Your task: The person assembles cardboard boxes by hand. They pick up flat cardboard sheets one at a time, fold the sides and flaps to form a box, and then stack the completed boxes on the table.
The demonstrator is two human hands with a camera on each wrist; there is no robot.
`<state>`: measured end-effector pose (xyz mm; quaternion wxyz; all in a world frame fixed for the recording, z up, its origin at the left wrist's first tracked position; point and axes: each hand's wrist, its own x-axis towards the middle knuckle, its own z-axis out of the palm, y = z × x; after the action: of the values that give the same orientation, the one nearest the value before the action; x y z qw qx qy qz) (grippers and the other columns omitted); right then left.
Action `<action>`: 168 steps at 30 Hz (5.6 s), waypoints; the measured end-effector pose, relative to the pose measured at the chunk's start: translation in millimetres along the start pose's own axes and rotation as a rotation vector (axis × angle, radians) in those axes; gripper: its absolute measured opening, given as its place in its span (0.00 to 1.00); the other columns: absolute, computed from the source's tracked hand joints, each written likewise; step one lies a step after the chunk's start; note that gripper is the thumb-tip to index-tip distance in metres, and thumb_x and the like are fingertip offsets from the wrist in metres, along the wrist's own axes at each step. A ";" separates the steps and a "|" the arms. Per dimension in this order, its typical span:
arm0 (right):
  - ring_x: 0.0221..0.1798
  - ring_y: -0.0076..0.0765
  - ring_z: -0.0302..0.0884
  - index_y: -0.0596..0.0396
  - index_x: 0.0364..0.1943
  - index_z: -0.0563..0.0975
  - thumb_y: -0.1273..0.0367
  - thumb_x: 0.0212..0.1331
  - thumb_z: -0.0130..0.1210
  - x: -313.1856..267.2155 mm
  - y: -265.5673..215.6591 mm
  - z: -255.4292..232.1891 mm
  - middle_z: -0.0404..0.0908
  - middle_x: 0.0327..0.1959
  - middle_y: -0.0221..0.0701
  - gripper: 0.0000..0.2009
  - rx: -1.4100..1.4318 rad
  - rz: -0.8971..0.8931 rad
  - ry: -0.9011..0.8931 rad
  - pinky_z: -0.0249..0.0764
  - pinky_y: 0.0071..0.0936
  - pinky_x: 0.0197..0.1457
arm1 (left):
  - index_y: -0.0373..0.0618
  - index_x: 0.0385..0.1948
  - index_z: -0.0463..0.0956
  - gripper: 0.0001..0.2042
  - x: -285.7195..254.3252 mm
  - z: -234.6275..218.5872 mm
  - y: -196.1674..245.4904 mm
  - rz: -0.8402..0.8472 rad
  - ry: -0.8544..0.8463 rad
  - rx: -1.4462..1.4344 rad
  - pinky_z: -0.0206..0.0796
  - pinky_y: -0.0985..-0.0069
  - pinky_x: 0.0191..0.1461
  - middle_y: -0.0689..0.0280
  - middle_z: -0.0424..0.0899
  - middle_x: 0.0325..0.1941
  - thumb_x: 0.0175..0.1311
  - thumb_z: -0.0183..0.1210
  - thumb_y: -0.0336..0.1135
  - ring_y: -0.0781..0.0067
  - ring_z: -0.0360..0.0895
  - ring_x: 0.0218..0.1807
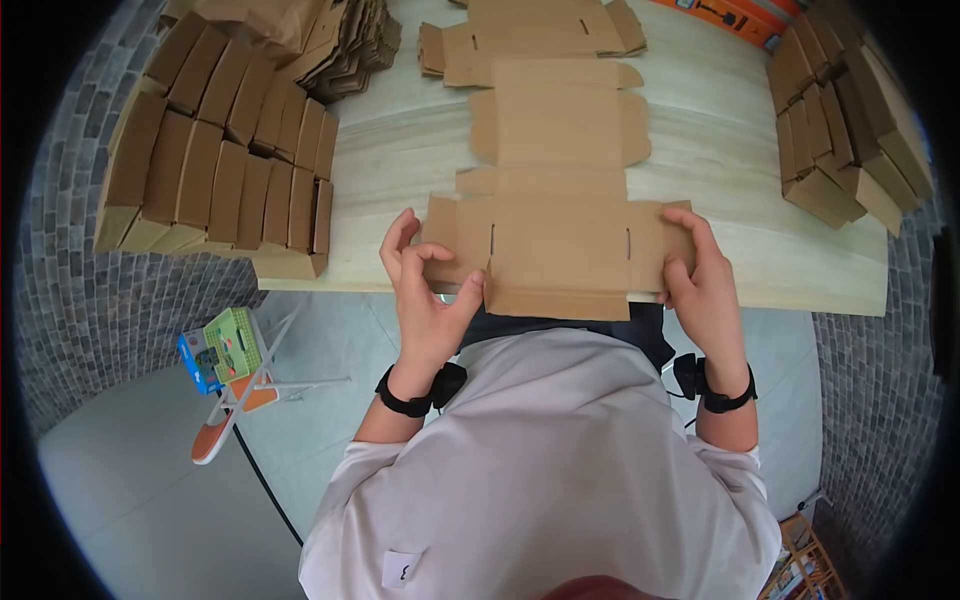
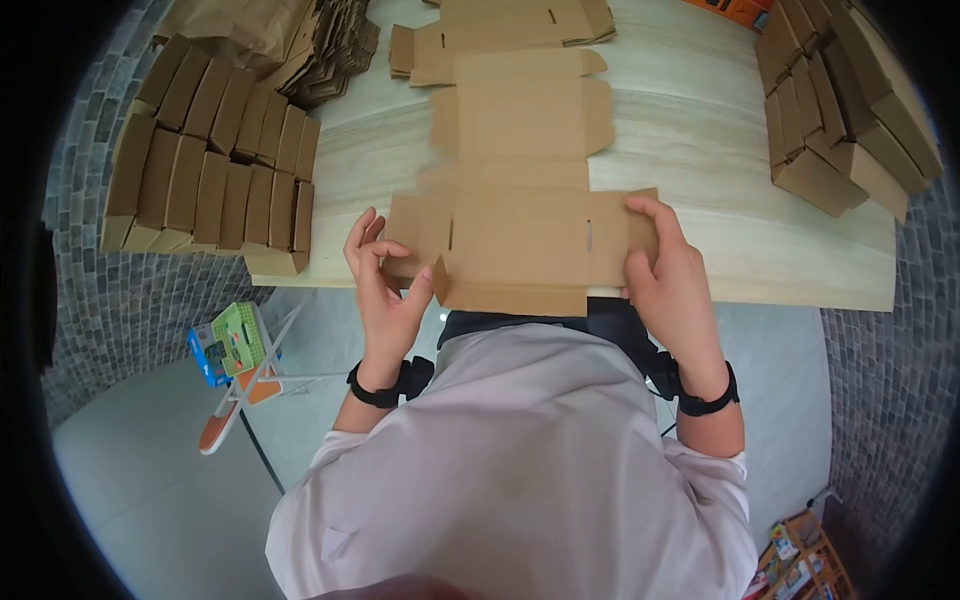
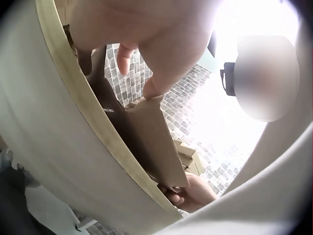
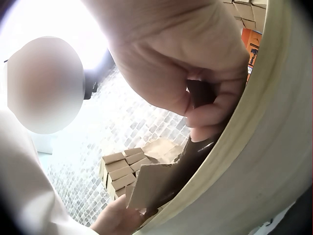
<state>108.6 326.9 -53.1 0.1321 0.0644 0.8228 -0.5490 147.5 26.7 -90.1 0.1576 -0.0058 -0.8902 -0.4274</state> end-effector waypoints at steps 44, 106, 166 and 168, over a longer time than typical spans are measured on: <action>0.43 0.33 0.82 0.68 0.67 0.62 0.65 0.60 0.59 107.3 -38.9 -24.0 0.83 0.45 0.41 0.33 -0.121 -0.121 -0.077 0.81 0.28 0.43 | 0.50 0.33 0.86 0.17 -0.8 -10.1 -14.1 0.335 -0.108 0.155 0.60 0.75 0.28 0.70 0.64 0.27 0.41 0.76 0.45 0.72 0.66 0.28; 0.40 0.33 0.84 0.66 0.48 0.79 0.70 0.62 0.60 78.5 -45.6 4.7 0.87 0.40 0.41 0.14 -0.150 -0.242 -0.201 0.78 0.30 0.49 | 0.46 0.63 0.61 0.37 26.5 7.2 0.4 0.677 -0.217 0.124 0.71 0.57 0.59 0.52 0.71 0.68 0.49 0.71 0.29 0.46 0.75 0.59; 0.53 0.37 0.80 0.65 0.57 0.73 0.69 0.65 0.60 61.5 -14.8 11.1 0.82 0.51 0.42 0.20 -0.034 -0.169 -0.236 0.75 0.32 0.56 | 0.41 0.64 0.59 0.51 11.7 9.9 -19.6 0.319 -0.082 -0.043 0.68 0.57 0.65 0.46 0.65 0.69 0.41 0.75 0.60 0.47 0.69 0.68; 0.53 0.37 0.80 0.65 0.57 0.73 0.69 0.65 0.59 60.5 -12.0 11.6 0.83 0.50 0.41 0.20 -0.008 -0.212 -0.233 0.75 0.32 0.57 | 0.40 0.61 0.65 0.45 12.8 9.7 -20.5 0.395 -0.091 -0.013 0.69 0.57 0.65 0.48 0.71 0.66 0.43 0.74 0.59 0.46 0.71 0.66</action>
<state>49.4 309.2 -64.1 0.1684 -0.0873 0.8062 -0.5605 129.7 19.5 -107.7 0.1983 -0.2007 -0.8750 -0.3934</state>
